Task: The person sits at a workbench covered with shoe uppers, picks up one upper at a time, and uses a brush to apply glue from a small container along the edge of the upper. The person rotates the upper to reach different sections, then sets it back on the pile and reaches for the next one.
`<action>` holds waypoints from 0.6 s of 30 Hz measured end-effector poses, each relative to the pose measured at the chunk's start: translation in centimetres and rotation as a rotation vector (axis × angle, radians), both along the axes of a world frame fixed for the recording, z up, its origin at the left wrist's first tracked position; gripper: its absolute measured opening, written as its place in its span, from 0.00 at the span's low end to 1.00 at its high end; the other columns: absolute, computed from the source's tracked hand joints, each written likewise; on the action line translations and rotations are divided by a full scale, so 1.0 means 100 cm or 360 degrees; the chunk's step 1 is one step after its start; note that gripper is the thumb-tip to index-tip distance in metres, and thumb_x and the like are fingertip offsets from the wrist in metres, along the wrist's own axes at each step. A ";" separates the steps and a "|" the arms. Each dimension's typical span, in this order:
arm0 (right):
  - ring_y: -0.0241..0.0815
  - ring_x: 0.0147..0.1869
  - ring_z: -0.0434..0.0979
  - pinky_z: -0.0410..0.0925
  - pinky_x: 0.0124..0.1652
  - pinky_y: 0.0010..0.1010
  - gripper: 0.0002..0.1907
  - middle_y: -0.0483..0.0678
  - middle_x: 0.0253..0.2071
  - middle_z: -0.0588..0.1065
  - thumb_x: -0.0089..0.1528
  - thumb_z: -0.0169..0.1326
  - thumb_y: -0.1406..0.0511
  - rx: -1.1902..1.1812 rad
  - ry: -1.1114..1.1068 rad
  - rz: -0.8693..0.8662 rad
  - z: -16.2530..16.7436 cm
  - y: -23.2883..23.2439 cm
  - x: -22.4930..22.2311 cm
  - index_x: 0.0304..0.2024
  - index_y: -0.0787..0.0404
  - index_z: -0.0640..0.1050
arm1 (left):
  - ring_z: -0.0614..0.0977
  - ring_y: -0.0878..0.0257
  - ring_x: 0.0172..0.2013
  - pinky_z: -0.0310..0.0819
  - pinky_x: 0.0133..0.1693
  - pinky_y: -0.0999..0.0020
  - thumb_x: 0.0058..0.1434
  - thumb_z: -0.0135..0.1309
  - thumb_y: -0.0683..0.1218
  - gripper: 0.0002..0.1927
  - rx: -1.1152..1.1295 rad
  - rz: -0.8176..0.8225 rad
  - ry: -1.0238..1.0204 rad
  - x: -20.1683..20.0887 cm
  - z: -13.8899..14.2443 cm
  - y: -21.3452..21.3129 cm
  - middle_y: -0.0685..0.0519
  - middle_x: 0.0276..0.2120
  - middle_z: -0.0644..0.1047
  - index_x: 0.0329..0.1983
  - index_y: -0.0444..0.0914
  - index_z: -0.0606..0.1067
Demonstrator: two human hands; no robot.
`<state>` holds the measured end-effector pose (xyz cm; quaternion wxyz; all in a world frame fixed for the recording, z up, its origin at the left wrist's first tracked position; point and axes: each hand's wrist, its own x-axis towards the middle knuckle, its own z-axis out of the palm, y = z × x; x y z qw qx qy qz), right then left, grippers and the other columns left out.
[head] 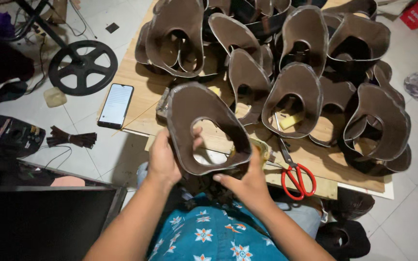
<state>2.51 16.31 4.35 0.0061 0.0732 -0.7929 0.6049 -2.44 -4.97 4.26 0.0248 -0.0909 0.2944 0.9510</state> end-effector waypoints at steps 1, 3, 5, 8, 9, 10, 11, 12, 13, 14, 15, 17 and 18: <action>0.43 0.65 0.71 0.66 0.61 0.35 0.56 0.52 0.62 0.70 0.48 0.71 0.70 -0.0174 -0.0061 0.0096 -0.002 -0.008 -0.007 0.72 0.65 0.52 | 0.83 0.52 0.47 0.80 0.50 0.57 0.74 0.33 0.53 0.26 0.0046 0.0034 -0.0016 -0.008 0.000 -0.006 0.43 0.50 0.79 0.62 0.30 0.68; 0.42 0.66 0.70 0.70 0.59 0.36 0.59 0.52 0.65 0.67 0.50 0.68 0.70 -0.0524 -0.0184 0.0287 -0.007 -0.025 -0.021 0.75 0.65 0.46 | 0.83 0.52 0.47 0.79 0.50 0.56 0.74 0.33 0.56 0.27 -0.0013 0.0045 0.0049 -0.027 0.002 -0.016 0.43 0.51 0.78 0.63 0.32 0.67; 0.43 0.62 0.73 0.73 0.53 0.36 0.64 0.53 0.64 0.66 0.48 0.66 0.70 -0.0464 -0.0276 0.0231 -0.015 -0.035 -0.031 0.76 0.62 0.39 | 0.82 0.53 0.49 0.79 0.51 0.56 0.73 0.33 0.58 0.28 -0.0088 0.0093 0.0082 -0.044 0.004 -0.025 0.42 0.53 0.77 0.64 0.33 0.67; 0.50 0.58 0.75 0.74 0.49 0.35 0.69 0.59 0.64 0.68 0.47 0.67 0.71 -0.0354 -0.0398 0.0097 -0.030 -0.049 -0.050 0.76 0.61 0.32 | 0.80 0.53 0.53 0.78 0.53 0.57 0.74 0.34 0.59 0.29 -0.0197 0.0231 0.0195 -0.072 0.008 -0.039 0.41 0.57 0.76 0.65 0.32 0.66; 0.53 0.57 0.75 0.74 0.49 0.35 0.71 0.61 0.64 0.68 0.47 0.67 0.71 -0.0313 -0.0440 0.0043 -0.035 -0.054 -0.055 0.76 0.62 0.30 | 0.80 0.53 0.55 0.77 0.56 0.59 0.75 0.35 0.58 0.29 -0.0216 0.0286 0.0290 -0.079 0.009 -0.043 0.39 0.59 0.75 0.65 0.32 0.66; 0.52 0.61 0.73 0.74 0.50 0.34 0.70 0.60 0.68 0.61 0.48 0.68 0.71 -0.0287 -0.0378 0.0033 -0.041 -0.060 -0.060 0.75 0.62 0.29 | 0.80 0.52 0.57 0.76 0.58 0.61 0.75 0.35 0.58 0.29 -0.0236 0.0337 0.0389 -0.084 0.008 -0.047 0.38 0.60 0.75 0.66 0.31 0.65; 0.52 0.65 0.71 0.73 0.51 0.34 0.70 0.59 0.71 0.54 0.49 0.68 0.71 -0.0260 -0.0316 0.0020 -0.047 -0.064 -0.065 0.74 0.62 0.28 | 0.80 0.52 0.56 0.76 0.58 0.61 0.75 0.37 0.56 0.27 -0.0324 0.0421 0.0347 -0.087 0.007 -0.049 0.38 0.59 0.75 0.64 0.30 0.66; 0.51 0.68 0.69 0.73 0.52 0.34 0.70 0.57 0.75 0.46 0.49 0.69 0.71 -0.0233 -0.0258 0.0007 -0.052 -0.067 -0.066 0.73 0.63 0.28 | 0.80 0.52 0.56 0.75 0.57 0.60 0.74 0.38 0.55 0.26 -0.0411 0.0502 0.0299 -0.089 0.005 -0.049 0.38 0.58 0.76 0.63 0.30 0.66; 0.52 0.69 0.68 0.73 0.52 0.34 0.69 0.57 0.76 0.46 0.50 0.68 0.71 -0.0227 -0.0272 0.0017 -0.056 -0.068 -0.066 0.73 0.63 0.28 | 0.80 0.51 0.55 0.75 0.57 0.60 0.74 0.40 0.53 0.25 -0.0500 0.0579 0.0252 -0.089 0.004 -0.049 0.38 0.56 0.76 0.62 0.29 0.67; 0.52 0.70 0.67 0.72 0.52 0.35 0.69 0.58 0.77 0.45 0.50 0.67 0.70 -0.0224 -0.0282 0.0027 -0.058 -0.069 -0.066 0.73 0.63 0.28 | 0.81 0.51 0.53 0.76 0.55 0.59 0.73 0.42 0.52 0.24 -0.0645 0.0693 0.0235 -0.088 0.001 -0.049 0.38 0.55 0.77 0.61 0.29 0.68; 0.53 0.71 0.66 0.72 0.52 0.35 0.68 0.58 0.77 0.44 0.51 0.66 0.70 -0.0223 -0.0292 0.0035 -0.060 -0.070 -0.066 0.74 0.63 0.28 | 0.81 0.50 0.52 0.76 0.54 0.57 0.72 0.45 0.51 0.22 -0.0793 0.0803 0.0217 -0.086 -0.004 -0.048 0.38 0.53 0.78 0.60 0.29 0.70; 0.53 0.73 0.66 0.70 0.57 0.36 0.66 0.60 0.76 0.50 0.53 0.66 0.70 -0.0250 -0.0294 0.0024 -0.060 -0.070 -0.063 0.76 0.63 0.31 | 0.81 0.50 0.51 0.76 0.54 0.56 0.69 0.49 0.48 0.20 -0.1350 0.1018 0.0149 -0.078 -0.012 -0.051 0.40 0.51 0.78 0.58 0.31 0.72; 0.53 0.73 0.66 0.69 0.59 0.36 0.65 0.61 0.75 0.53 0.54 0.66 0.70 -0.0262 -0.0297 0.0018 -0.059 -0.069 -0.060 0.77 0.63 0.32 | 0.81 0.50 0.52 0.75 0.56 0.57 0.67 0.50 0.47 0.18 -0.1760 0.1116 0.0096 -0.072 -0.015 -0.058 0.42 0.52 0.78 0.57 0.33 0.73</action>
